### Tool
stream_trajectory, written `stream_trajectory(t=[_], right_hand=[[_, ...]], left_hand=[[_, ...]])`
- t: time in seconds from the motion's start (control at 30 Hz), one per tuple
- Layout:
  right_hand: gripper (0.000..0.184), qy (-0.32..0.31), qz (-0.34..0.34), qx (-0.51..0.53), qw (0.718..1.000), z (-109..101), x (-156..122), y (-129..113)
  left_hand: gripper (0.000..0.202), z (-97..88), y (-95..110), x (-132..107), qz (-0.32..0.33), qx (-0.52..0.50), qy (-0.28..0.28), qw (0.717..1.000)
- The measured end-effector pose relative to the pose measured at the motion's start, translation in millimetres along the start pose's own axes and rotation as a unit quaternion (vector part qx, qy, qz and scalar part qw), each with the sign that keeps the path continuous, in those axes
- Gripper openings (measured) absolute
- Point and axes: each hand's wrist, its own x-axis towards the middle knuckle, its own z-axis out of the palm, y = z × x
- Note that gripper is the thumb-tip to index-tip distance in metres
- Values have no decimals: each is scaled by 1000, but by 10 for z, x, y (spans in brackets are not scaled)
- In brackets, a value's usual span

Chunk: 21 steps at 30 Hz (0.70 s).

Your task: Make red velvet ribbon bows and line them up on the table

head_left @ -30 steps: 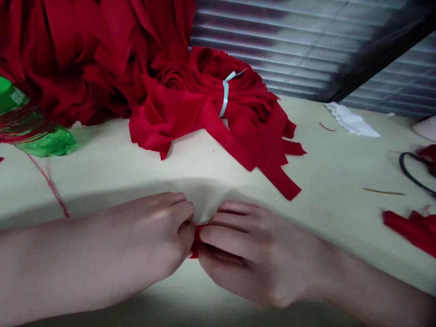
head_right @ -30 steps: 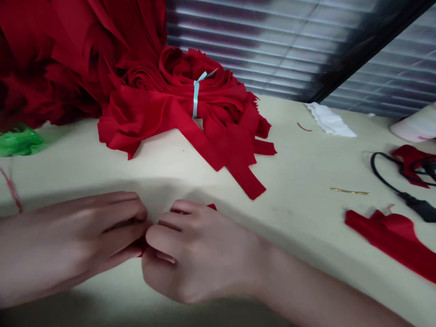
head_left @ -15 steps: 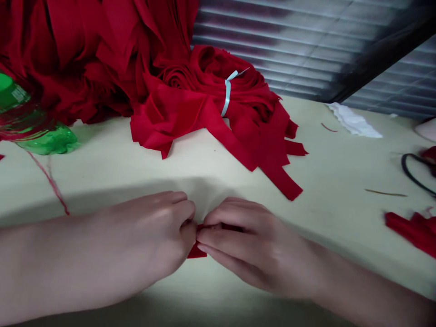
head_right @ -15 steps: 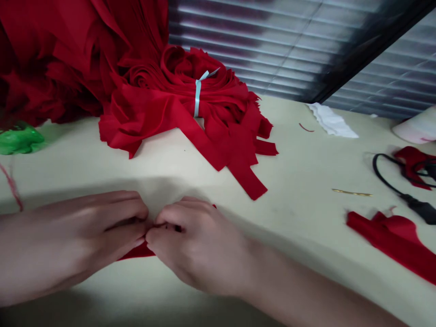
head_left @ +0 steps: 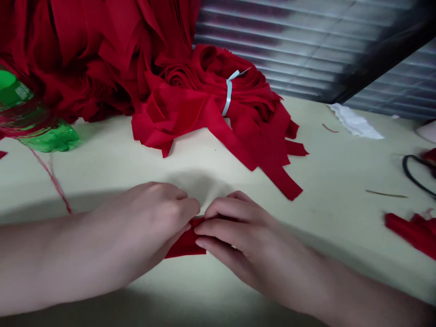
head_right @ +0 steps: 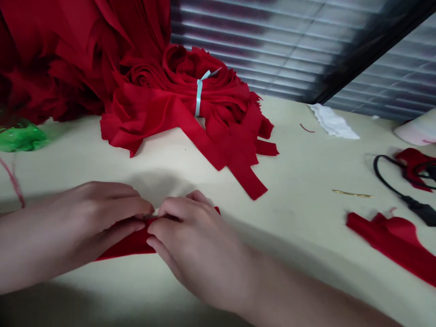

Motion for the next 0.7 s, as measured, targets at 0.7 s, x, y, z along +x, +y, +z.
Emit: stream_trajectory(t=[0.7], right_hand=[[19, -1, 62, 24, 998, -13, 0, 44]], left_hand=[[23, 286, 375, -207, 92, 241, 135, 957]])
